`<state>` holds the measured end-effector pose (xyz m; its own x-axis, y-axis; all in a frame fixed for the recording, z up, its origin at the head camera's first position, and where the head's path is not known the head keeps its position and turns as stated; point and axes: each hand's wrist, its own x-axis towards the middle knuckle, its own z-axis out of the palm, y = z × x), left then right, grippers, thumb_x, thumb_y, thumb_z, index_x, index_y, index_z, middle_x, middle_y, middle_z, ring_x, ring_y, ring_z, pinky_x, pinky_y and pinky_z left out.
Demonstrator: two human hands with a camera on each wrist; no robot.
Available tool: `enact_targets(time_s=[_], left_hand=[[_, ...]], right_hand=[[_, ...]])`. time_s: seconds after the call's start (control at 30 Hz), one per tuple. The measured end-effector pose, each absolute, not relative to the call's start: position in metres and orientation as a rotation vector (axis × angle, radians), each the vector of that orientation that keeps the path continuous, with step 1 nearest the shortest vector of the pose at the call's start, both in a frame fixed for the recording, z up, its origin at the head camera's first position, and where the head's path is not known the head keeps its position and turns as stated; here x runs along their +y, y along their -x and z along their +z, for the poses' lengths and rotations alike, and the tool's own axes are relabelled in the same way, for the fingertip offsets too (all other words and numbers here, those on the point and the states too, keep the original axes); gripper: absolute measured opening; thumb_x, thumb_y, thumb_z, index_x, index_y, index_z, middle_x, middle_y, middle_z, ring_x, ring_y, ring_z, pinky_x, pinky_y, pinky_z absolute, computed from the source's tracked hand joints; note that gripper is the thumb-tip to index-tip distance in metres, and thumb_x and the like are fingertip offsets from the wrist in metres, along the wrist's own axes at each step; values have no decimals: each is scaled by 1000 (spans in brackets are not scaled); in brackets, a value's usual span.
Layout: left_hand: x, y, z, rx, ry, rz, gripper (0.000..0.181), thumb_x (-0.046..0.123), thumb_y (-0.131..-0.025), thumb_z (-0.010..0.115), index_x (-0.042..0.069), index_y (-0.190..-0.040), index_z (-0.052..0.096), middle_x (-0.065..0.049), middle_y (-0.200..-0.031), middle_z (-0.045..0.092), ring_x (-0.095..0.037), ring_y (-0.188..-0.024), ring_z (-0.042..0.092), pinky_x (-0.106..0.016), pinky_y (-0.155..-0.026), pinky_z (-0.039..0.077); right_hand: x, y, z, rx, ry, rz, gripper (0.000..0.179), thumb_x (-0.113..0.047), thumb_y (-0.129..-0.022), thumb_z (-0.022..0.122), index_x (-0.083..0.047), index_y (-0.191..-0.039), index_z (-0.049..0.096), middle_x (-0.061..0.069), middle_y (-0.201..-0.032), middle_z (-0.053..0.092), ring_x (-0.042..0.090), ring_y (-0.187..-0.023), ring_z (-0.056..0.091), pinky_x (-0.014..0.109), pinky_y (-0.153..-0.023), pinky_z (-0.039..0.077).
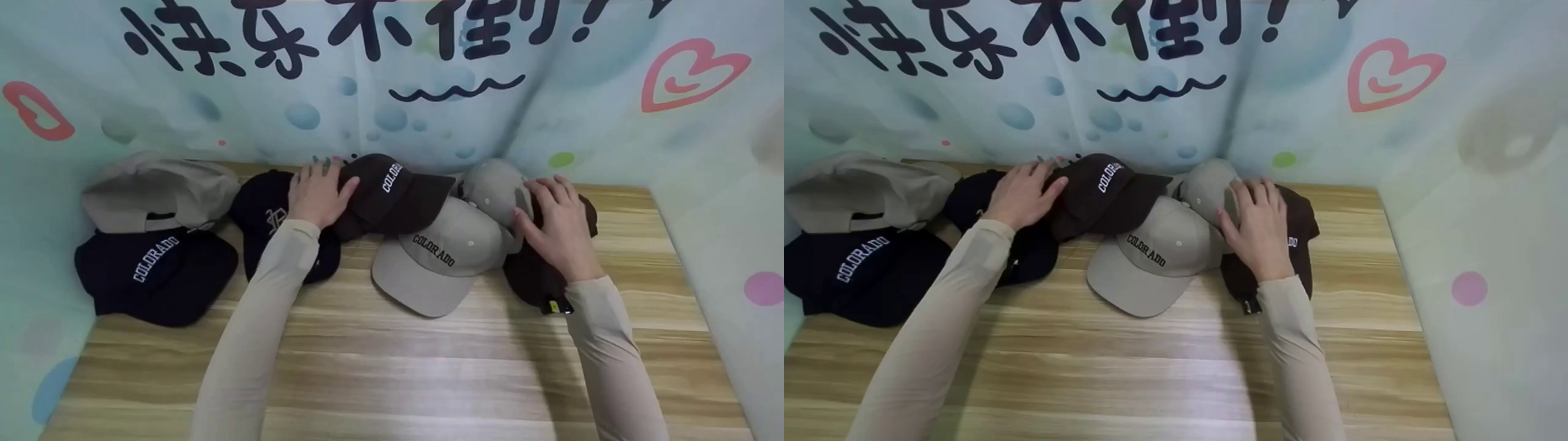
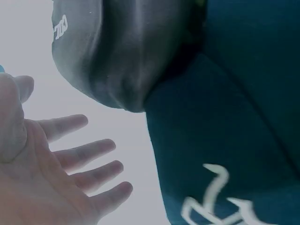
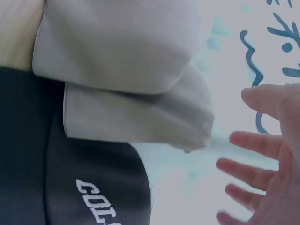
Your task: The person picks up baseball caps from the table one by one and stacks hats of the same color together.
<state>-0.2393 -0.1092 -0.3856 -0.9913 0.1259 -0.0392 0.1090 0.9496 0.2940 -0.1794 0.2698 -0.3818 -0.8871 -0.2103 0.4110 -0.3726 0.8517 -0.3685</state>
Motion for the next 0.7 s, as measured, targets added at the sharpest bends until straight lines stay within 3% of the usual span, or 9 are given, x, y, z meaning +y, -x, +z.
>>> enact_targets(time_s=[0.13,0.27,0.37,0.57,0.7], left_hand=[[-103,241,-382,3061,-212,452,65,50,-103,31,5,-150,32,-24,-148,35,-41,-136,29,-55,-109,22],[-99,238,-381,3057,-233,450,64,50,-103,32,8,-151,32,-21,-151,32,-39,-138,26,-56,-110,19],[-96,234,-380,3053,-254,455,64,50,-103,32,9,-151,31,-20,-153,28,-38,-140,22,-56,-111,17],[-91,225,-376,3065,-311,456,64,51,-102,32,11,-151,33,-19,-155,25,-37,-142,18,-56,-112,14],[-91,218,-373,3076,-349,463,63,51,-102,33,11,-151,33,-19,-155,24,-36,-143,16,-55,-112,13]], right_hand=[[256,175,-384,-2615,-545,740,31,-14,-92,64,6,-116,63,21,-113,60,35,-105,55,49,-89,42],[238,173,-390,-2648,-608,817,27,-13,-91,65,6,-111,64,17,-96,65,30,-84,61,44,-75,48],[228,175,-397,-2732,-590,843,34,-20,-92,66,5,-114,62,19,-99,66,33,-90,61,48,-78,48],[222,186,-406,-2906,-450,1015,53,-32,-95,61,5,-132,52,27,-127,55,41,-115,52,50,-97,40],[220,195,-403,-2941,-288,1318,56,-36,-96,59,4,-134,51,25,-130,54,36,-119,51,45,-100,39]])
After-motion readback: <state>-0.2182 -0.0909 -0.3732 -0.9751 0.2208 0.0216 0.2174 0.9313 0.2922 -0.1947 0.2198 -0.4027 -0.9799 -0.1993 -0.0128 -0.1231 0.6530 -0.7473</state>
